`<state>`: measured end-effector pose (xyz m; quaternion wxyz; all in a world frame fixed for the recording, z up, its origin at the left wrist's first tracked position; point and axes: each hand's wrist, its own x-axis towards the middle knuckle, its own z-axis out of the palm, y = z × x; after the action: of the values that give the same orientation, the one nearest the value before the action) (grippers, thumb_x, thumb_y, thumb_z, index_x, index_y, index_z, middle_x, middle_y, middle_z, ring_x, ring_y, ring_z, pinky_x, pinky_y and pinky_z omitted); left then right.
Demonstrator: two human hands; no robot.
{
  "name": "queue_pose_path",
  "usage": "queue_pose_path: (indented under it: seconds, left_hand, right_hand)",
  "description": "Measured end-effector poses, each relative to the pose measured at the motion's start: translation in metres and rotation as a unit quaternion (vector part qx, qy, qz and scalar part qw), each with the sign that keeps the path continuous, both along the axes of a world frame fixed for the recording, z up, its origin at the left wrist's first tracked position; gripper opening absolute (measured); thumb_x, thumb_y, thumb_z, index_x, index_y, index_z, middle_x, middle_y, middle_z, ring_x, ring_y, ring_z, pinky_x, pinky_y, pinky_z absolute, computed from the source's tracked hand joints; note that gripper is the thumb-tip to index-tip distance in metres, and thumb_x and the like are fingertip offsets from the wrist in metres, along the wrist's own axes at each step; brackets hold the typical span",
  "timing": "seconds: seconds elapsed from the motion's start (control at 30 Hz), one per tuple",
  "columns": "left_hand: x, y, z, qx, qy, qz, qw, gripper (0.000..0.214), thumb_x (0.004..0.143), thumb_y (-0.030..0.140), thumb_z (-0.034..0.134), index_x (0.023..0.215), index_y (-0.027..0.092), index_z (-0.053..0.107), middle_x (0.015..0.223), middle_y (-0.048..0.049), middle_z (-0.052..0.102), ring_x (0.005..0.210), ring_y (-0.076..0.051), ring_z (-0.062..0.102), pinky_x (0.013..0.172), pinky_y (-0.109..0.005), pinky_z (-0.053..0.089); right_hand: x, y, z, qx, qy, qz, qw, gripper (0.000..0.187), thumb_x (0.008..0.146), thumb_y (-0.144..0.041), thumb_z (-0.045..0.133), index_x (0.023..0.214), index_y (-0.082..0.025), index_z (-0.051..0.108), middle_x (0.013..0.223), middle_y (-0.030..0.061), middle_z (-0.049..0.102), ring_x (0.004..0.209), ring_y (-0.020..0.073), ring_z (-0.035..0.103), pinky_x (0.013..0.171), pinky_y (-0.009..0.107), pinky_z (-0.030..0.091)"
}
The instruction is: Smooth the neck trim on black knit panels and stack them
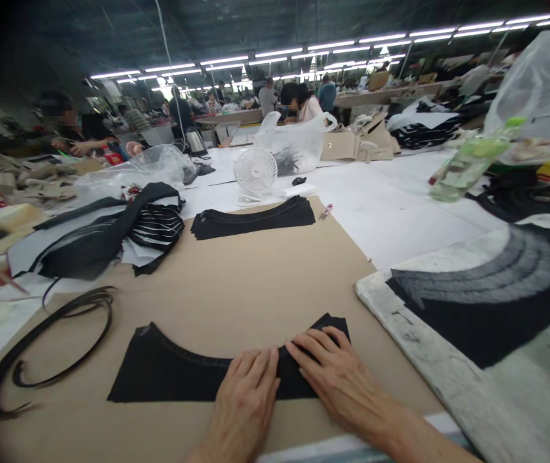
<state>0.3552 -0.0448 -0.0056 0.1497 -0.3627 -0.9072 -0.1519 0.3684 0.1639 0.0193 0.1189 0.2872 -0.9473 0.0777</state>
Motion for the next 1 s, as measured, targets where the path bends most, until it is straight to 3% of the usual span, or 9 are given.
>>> queue_pose_path:
  seconds: [0.13, 0.23, 0.37, 0.5, 0.6, 0.7, 0.83, 0.9, 1.0]
  left_hand:
    - [0.004, 0.002, 0.003, -0.015, -0.023, 0.016, 1.000, 0.042, 0.089, 0.023, 0.054, 0.128, 0.009, 0.051, 0.115, -0.0087, 0.065, 0.105, -0.024, 0.057, 0.098, -0.041, 0.047]
    - [0.004, -0.006, 0.013, 0.000, -0.090, 0.022, 0.996, 0.046, 0.091, 0.036, 0.052, 0.132, 0.018, 0.048, 0.121, -0.0050, 0.062, 0.108, -0.021, 0.056, 0.101, -0.038, 0.046]
    - [0.005, -0.037, 0.020, -0.001, -0.106, 0.053, 0.993, 0.056, 0.095, 0.045, 0.040, 0.143, 0.018, 0.034, 0.148, -0.0052, 0.039, 0.133, -0.022, 0.040, 0.110, -0.040, 0.039]
    - [0.008, -0.069, 0.010, -0.042, -0.100, 0.059, 0.992, 0.071, 0.092, 0.056, 0.038, 0.147, 0.013, 0.024, 0.152, -0.0100, 0.029, 0.139, -0.027, 0.031, 0.110, -0.049, 0.037]
    - [0.009, -0.076, 0.007, -0.038, -0.121, 0.033, 0.991, 0.073, 0.091, 0.057, 0.040, 0.148, 0.016, 0.020, 0.153, -0.0087, 0.027, 0.140, -0.025, 0.028, 0.112, -0.051, 0.034]
    - [0.004, -0.080, 0.017, 0.014, -0.147, 0.057, 0.987, 0.059, 0.095, 0.047, 0.040, 0.146, 0.019, 0.029, 0.148, -0.0058, 0.038, 0.136, -0.021, 0.037, 0.111, -0.048, 0.036]
    - [-0.021, -0.123, 0.035, 0.099, -0.133, 0.194, 0.967, 0.040, 0.096, 0.026, 0.037, 0.135, 0.021, 0.046, 0.140, -0.0063, 0.050, 0.132, -0.018, 0.042, 0.112, -0.045, 0.035]
    - [-0.038, -0.156, 0.037, 0.075, -0.128, 0.263, 0.953, 0.036, 0.093, 0.024, 0.041, 0.127, 0.022, 0.054, 0.138, -0.0071, 0.051, 0.132, -0.020, 0.042, 0.111, -0.044, 0.035]
    - [-0.059, -0.197, 0.031, 0.024, -0.158, 0.347, 0.924, 0.049, 0.083, 0.029, 0.057, 0.129, 0.015, 0.050, 0.130, -0.0122, 0.054, 0.124, -0.027, 0.047, 0.105, -0.045, 0.038]
  right_hand:
    - [-0.002, 0.006, -0.018, 0.038, 0.063, 0.023, 0.997, 0.038, 0.091, -0.018, 0.044, 0.127, -0.024, 0.054, 0.120, 0.0052, 0.062, 0.107, 0.0213, 0.055, 0.095, 0.043, 0.033]
    - [-0.007, 0.015, -0.041, 0.037, 0.111, 0.032, 0.993, 0.042, 0.088, -0.033, 0.051, 0.130, -0.027, 0.053, 0.120, 0.0030, 0.064, 0.103, 0.0222, 0.057, 0.092, 0.042, 0.033]
    - [-0.010, 0.021, -0.064, 0.034, 0.148, 0.025, 0.988, 0.051, 0.086, -0.033, 0.048, 0.137, -0.028, 0.045, 0.120, 0.0015, 0.065, 0.102, 0.0253, 0.058, 0.091, 0.046, 0.032]
    - [-0.005, 0.018, -0.070, 0.030, 0.157, 0.010, 0.987, 0.060, 0.086, -0.027, 0.043, 0.145, -0.028, 0.033, 0.123, 0.0019, 0.063, 0.104, 0.0273, 0.058, 0.093, 0.050, 0.030]
    - [-0.005, 0.015, -0.071, 0.025, 0.172, 0.005, 0.985, 0.062, 0.087, -0.024, 0.040, 0.147, -0.029, 0.028, 0.121, 0.0020, 0.065, 0.102, 0.0271, 0.059, 0.093, 0.050, 0.030]
    - [-0.005, 0.014, -0.067, 0.035, 0.169, -0.002, 0.985, 0.059, 0.087, -0.028, 0.042, 0.145, -0.030, 0.032, 0.120, 0.0012, 0.065, 0.101, 0.0261, 0.059, 0.093, 0.049, 0.031]
    - [-0.003, 0.014, -0.050, 0.031, 0.128, -0.025, 0.991, 0.051, 0.090, -0.035, 0.045, 0.140, -0.029, 0.042, 0.118, 0.0020, 0.065, 0.102, 0.0231, 0.059, 0.092, 0.042, 0.034]
    - [-0.004, 0.014, -0.038, 0.021, 0.112, -0.045, 0.992, 0.049, 0.091, -0.036, 0.044, 0.138, -0.027, 0.043, 0.121, 0.0036, 0.063, 0.103, 0.0233, 0.058, 0.091, 0.040, 0.036]
    - [-0.011, 0.012, -0.021, 0.009, 0.090, -0.055, 0.994, 0.044, 0.090, -0.038, 0.046, 0.133, -0.027, 0.049, 0.118, 0.0046, 0.064, 0.098, 0.0239, 0.060, 0.086, 0.039, 0.040]
